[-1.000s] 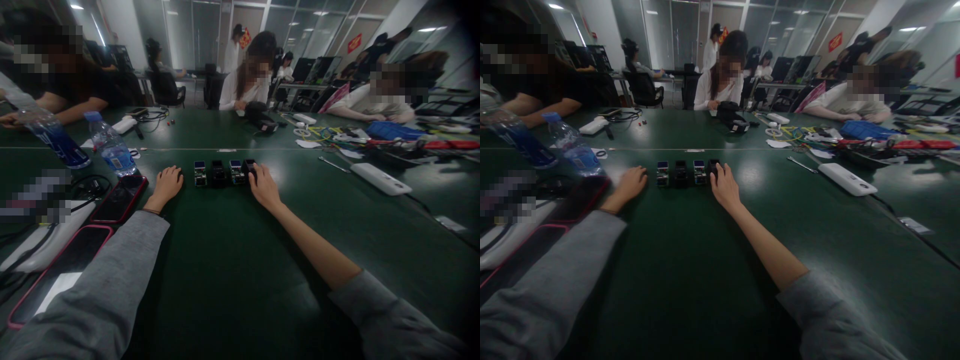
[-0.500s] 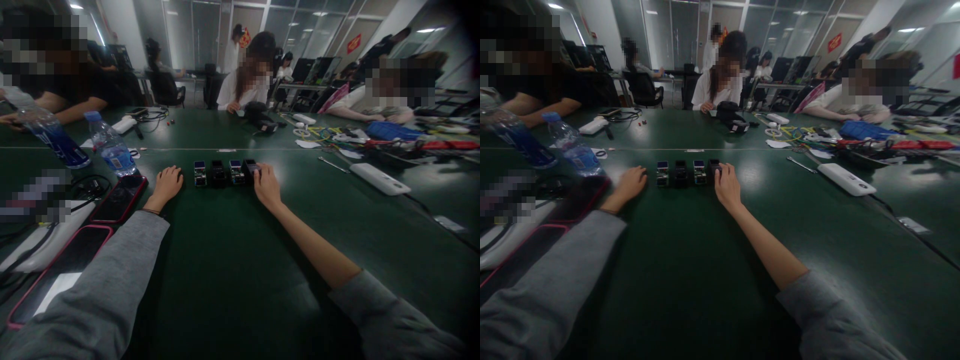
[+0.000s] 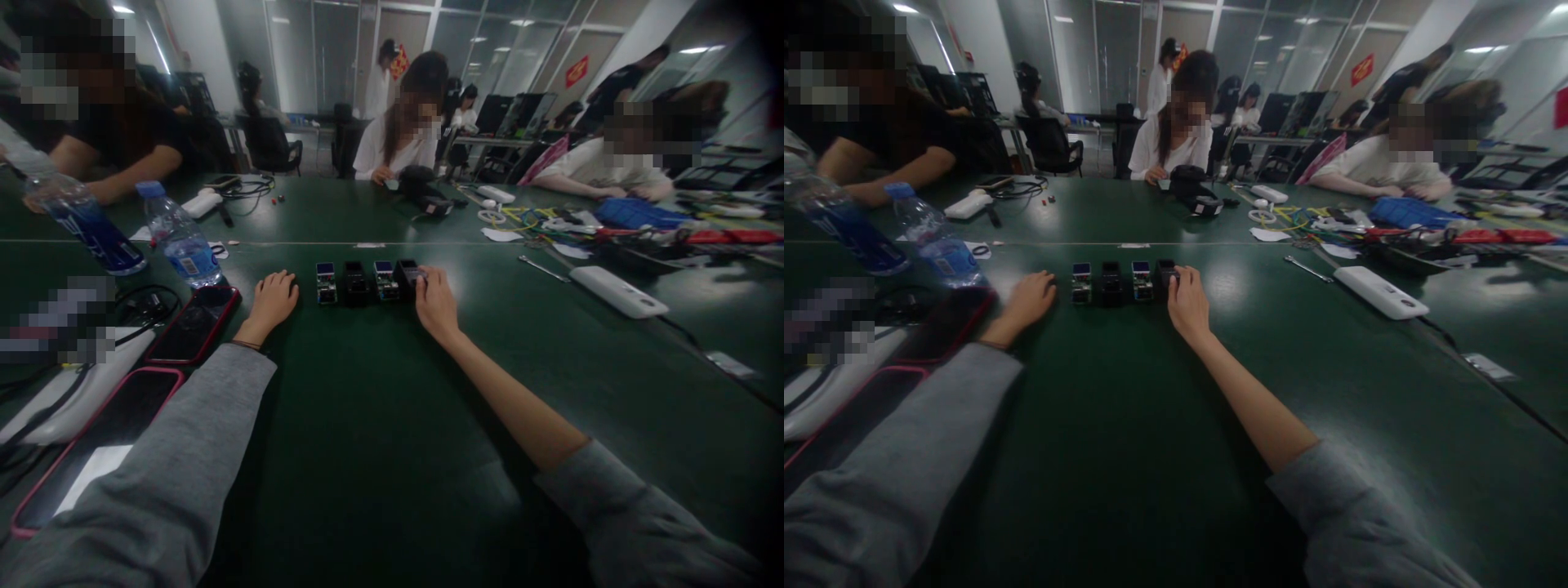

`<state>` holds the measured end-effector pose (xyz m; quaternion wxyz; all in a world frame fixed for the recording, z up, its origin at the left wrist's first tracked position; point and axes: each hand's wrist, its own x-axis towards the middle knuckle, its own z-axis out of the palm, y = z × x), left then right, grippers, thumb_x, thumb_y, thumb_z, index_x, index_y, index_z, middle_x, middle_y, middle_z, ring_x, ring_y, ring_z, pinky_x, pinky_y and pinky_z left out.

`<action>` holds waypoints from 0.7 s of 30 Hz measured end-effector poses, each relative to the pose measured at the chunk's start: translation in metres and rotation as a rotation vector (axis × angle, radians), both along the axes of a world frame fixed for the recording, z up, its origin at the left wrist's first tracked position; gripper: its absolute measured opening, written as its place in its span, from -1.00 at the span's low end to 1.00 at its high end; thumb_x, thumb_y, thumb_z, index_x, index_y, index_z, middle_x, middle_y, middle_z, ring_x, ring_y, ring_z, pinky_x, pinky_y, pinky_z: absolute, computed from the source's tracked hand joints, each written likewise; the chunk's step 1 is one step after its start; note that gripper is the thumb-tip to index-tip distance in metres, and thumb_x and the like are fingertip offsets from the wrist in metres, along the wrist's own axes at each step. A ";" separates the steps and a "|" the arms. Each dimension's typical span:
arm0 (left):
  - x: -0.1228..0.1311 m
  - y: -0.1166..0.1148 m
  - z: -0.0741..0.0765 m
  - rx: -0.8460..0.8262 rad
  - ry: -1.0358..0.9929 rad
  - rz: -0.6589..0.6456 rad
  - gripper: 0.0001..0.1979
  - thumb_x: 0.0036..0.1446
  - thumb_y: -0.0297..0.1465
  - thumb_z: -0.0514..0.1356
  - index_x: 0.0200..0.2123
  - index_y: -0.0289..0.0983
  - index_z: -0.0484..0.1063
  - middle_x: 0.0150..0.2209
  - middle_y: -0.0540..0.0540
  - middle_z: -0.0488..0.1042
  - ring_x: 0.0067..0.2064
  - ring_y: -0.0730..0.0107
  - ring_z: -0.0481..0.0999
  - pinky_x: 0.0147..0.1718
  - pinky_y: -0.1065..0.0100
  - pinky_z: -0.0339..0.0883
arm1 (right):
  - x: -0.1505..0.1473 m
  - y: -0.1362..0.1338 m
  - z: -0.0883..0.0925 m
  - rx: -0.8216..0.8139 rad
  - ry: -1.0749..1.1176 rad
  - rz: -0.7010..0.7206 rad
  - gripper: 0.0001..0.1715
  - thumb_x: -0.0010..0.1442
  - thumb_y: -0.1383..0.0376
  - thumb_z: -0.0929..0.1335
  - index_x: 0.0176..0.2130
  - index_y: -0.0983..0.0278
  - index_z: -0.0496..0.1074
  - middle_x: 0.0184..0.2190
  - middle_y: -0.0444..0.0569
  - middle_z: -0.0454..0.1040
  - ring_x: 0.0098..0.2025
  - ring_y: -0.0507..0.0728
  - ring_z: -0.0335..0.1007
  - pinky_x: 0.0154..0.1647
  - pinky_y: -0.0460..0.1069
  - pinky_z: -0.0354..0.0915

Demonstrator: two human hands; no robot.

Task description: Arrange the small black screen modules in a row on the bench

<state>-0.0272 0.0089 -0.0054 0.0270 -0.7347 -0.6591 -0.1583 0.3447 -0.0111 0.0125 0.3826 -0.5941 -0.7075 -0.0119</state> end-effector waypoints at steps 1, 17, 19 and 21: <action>0.000 0.000 0.000 0.000 0.004 -0.003 -0.52 0.46 -0.27 -0.05 0.31 -0.31 0.37 0.39 -0.32 0.33 0.41 -0.04 0.28 0.37 -0.15 0.16 | 0.000 0.000 0.000 0.007 0.005 -0.002 -0.34 0.52 0.02 0.02 0.26 0.35 0.32 0.21 0.33 0.32 0.13 0.42 0.41 0.05 0.33 0.48; 0.000 0.000 0.000 0.004 0.002 -0.003 -0.53 0.46 -0.27 -0.05 0.31 -0.28 0.36 0.38 -0.31 0.34 0.41 0.00 0.29 0.38 -0.13 0.15 | 0.001 0.001 -0.004 -0.076 -0.166 0.088 -0.38 0.31 0.22 0.30 0.30 0.35 0.30 0.31 0.33 0.21 0.24 0.47 0.35 0.12 0.37 0.51; -0.001 0.002 -0.002 -0.003 0.005 -0.001 -0.52 0.46 -0.27 -0.05 0.31 -0.30 0.35 0.39 -0.32 0.33 0.42 0.00 0.27 0.39 -0.13 0.13 | 0.001 0.000 -0.003 -0.089 -0.175 0.089 -0.38 0.31 0.23 0.30 0.30 0.33 0.29 0.32 0.31 0.21 0.25 0.47 0.34 0.12 0.37 0.51; -0.002 0.003 -0.003 -0.005 0.005 -0.002 -0.52 0.46 -0.27 -0.05 0.31 -0.31 0.35 0.40 -0.32 0.31 0.43 -0.01 0.26 0.39 -0.14 0.12 | 0.000 -0.001 -0.003 -0.100 -0.176 0.085 -0.37 0.31 0.23 0.30 0.31 0.33 0.29 0.32 0.31 0.21 0.25 0.47 0.34 0.11 0.38 0.51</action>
